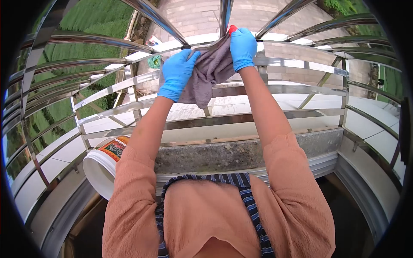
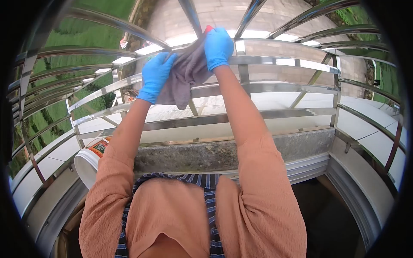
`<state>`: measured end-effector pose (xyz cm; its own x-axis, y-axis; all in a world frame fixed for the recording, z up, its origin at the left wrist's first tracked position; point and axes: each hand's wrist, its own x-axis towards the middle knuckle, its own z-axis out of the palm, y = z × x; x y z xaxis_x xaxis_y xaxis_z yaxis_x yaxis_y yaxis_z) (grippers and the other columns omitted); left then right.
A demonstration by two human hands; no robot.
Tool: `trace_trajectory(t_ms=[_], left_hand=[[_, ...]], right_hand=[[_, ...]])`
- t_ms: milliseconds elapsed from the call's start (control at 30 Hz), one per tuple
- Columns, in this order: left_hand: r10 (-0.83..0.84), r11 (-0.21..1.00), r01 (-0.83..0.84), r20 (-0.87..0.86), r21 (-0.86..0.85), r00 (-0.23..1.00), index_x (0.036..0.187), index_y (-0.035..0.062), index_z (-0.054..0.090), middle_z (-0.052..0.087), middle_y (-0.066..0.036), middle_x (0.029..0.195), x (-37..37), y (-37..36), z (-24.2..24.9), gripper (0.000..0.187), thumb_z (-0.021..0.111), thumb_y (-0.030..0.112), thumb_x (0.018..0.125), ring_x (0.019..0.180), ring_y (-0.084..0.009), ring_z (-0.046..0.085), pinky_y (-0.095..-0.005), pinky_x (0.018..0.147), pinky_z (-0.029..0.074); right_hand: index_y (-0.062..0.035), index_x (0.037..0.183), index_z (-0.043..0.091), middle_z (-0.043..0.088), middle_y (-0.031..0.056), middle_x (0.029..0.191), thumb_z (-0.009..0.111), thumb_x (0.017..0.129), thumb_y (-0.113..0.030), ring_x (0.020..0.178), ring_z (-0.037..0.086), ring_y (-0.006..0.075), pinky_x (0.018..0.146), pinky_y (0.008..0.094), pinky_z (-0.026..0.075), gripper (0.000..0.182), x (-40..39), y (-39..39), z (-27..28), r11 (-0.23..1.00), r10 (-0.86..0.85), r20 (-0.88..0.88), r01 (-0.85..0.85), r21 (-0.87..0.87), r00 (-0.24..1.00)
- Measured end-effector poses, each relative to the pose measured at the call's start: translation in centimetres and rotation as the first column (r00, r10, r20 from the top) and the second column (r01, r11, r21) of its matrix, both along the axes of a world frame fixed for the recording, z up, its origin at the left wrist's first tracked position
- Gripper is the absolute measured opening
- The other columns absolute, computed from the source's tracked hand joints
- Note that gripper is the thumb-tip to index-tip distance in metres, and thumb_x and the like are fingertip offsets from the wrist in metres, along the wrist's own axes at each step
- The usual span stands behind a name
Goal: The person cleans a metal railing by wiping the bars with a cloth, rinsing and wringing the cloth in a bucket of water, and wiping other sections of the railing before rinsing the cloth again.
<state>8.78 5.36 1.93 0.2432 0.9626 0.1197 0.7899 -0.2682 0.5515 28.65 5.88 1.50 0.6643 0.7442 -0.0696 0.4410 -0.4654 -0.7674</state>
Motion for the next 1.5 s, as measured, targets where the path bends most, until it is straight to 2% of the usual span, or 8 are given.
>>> trace_trajectory(t_ms=[333, 367, 567, 867, 1133, 1300, 1467, 1500], left_hand=[[-0.066, 0.985, 0.051, -0.083, -0.166, 0.994, 0.084, 0.0106, 0.067, 0.066, -0.014, 0.078, 5.4, 3.6, -1.6, 0.042, 0.058, 0.051, 0.084, 0.073, -0.0334, 0.064, -0.0420, 0.068, 0.050], [-0.058, 0.985, 0.048, -0.052, -0.165, 0.997, 0.084, 0.0106, 0.067, 0.066, -0.014, 0.077, 5.4, 3.3, -1.4, 0.042, 0.058, 0.052, 0.084, 0.073, -0.0338, 0.064, -0.0421, 0.068, 0.050], [-0.054, 0.987, 0.056, 0.019, -0.153, 0.998, 0.081, 0.0102, 0.067, 0.065, -0.015, 0.078, 6.4, 2.9, -1.5, 0.039, 0.058, 0.049, 0.085, 0.073, -0.0342, 0.063, -0.0419, 0.066, 0.048], [-0.103, 0.976, 0.094, -0.035, -0.195, 0.994, 0.078, 0.0042, 0.059, 0.060, -0.017, 0.080, 4.2, 0.9, -0.3, 0.039, 0.056, 0.042, 0.089, 0.076, -0.0358, 0.058, -0.0426, 0.068, 0.045], [-0.035, 0.966, 0.048, 0.055, -0.254, 0.998, 0.094, 0.0117, 0.068, 0.065, -0.012, 0.084, 2.4, -1.1, 2.4, 0.030, 0.060, 0.040, 0.087, 0.075, -0.0283, 0.062, -0.0368, 0.068, 0.048], [-0.046, 0.937, 0.130, 0.253, -0.326, 0.966, 0.097, 0.0099, 0.070, 0.067, -0.011, 0.080, 5.4, -4.2, 4.4, 0.026, 0.065, 0.033, 0.086, 0.069, -0.0219, 0.062, -0.0302, 0.068, 0.049], [0.113, 0.902, 0.056, 0.358, -0.429, 0.927, 0.097, 0.0067, 0.070, 0.067, -0.007, 0.075, 4.2, -8.9, 4.6, 0.025, 0.069, 0.029, 0.085, 0.067, -0.0116, 0.060, -0.0256, 0.064, 0.048], [0.301, 0.816, 0.080, 0.539, -0.573, 0.787, 0.097, 0.0034, 0.070, 0.065, 0.000, 0.075, 3.6, -10.2, 6.1, 0.023, 0.070, 0.023, 0.086, 0.069, -0.0059, 0.057, -0.0220, 0.062, 0.046]], right_hand=[[-0.0143, 0.090, 0.071, 0.068, 0.0167, 0.092, 0.050, 0.084, -0.027, 0.084, 0.066, 0.0328, 0.072, 0.0391, 0.052, 0.026, 3.5, 8.5, -1.9, 0.734, 0.677, 0.323, -0.577, -0.359, 0.661], [-0.0124, 0.081, 0.069, 0.068, 0.0163, 0.085, 0.054, 0.084, -0.046, 0.080, 0.065, 0.0360, 0.070, 0.0436, 0.050, 0.036, 3.8, 9.8, -3.9, 0.754, 0.657, 0.380, -0.584, -0.302, 0.652], [-0.0125, 0.079, 0.069, 0.067, 0.0129, 0.080, 0.053, 0.084, -0.036, 0.075, 0.065, 0.0327, 0.064, 0.0423, 0.050, 0.029, 3.5, 11.6, -2.7, 0.799, 0.599, 0.499, -0.513, -0.315, 0.626], [-0.0140, 0.063, 0.059, 0.059, 0.0073, 0.064, 0.060, 0.078, -0.024, 0.058, 0.061, 0.0280, 0.054, 0.0380, 0.047, 0.018, 2.3, 3.3, -3.6, 0.896, 0.224, 0.733, -0.432, 0.105, 0.643], [-0.0106, 0.092, 0.065, 0.066, 0.0153, 0.087, 0.057, 0.084, -0.041, 0.084, 0.063, 0.0334, 0.075, 0.0420, 0.048, 0.032, 4.5, -5.5, 1.1, 0.907, 0.421, 0.131, -0.413, -0.086, 0.897], [-0.0094, 0.094, 0.067, 0.067, 0.0125, 0.092, 0.055, 0.087, -0.047, 0.086, 0.063, 0.0266, 0.075, 0.0367, 0.048, 0.040, 10.0, -7.5, 3.0, 0.950, 0.230, -0.041, -0.233, -0.205, 0.972], [-0.0045, 0.118, 0.062, 0.066, 0.0101, 0.112, 0.070, 0.081, -0.034, 0.100, 0.062, 0.0186, 0.086, 0.0277, 0.047, 0.047, 9.2, -12.5, 2.5, 0.879, 0.389, -0.513, -0.474, -0.040, 0.765], [-0.0049, 0.121, 0.060, 0.064, 0.0105, 0.117, 0.072, 0.080, -0.033, 0.104, 0.061, 0.0192, 0.088, 0.0282, 0.046, 0.051, 8.2, -14.0, 3.7, 0.843, 0.414, -0.544, -0.533, -0.074, 0.730]])
